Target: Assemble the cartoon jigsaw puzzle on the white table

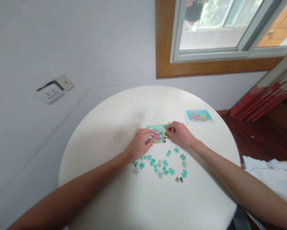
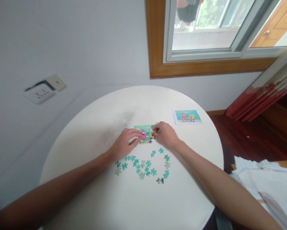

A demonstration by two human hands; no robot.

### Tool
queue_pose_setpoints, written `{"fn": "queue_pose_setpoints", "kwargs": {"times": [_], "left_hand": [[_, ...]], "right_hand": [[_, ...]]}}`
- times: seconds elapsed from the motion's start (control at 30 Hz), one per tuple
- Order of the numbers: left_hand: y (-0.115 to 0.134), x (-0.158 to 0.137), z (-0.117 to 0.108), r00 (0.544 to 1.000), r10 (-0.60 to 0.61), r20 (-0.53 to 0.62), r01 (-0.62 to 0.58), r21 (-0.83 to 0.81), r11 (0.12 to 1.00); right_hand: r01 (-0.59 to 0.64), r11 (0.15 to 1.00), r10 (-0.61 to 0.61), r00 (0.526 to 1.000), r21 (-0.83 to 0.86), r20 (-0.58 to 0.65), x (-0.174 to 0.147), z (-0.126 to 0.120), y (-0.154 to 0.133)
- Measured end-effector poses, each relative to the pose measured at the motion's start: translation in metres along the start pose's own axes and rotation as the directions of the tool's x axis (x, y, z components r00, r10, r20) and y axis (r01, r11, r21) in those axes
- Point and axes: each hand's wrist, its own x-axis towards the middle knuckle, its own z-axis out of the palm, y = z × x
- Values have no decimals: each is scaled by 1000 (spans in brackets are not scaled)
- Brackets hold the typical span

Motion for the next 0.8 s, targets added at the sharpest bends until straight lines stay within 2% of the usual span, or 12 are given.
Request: {"fn": "queue_pose_setpoints", "kwargs": {"times": [0.13, 0.3, 0.53, 0.8], "left_hand": [[1, 0, 0, 1000, 11, -15, -11, -8, 1000], [2, 0, -1, 999, 5, -38, -5, -4, 1000], [3, 1, -2, 999, -5, -44, 5, -9, 1000], [1, 0, -1, 999, -17, -33, 17, -5, 1000]], "right_hand": [[39, 999, -39, 999, 35, -20, 0, -1, 1], [42, 997, -44, 999, 72, 28, -1, 1, 1], [87, 993, -82, 995, 82, -60, 2, -7, 11], [98, 995, -99, 995, 34, 25, 2, -6, 18]]}}
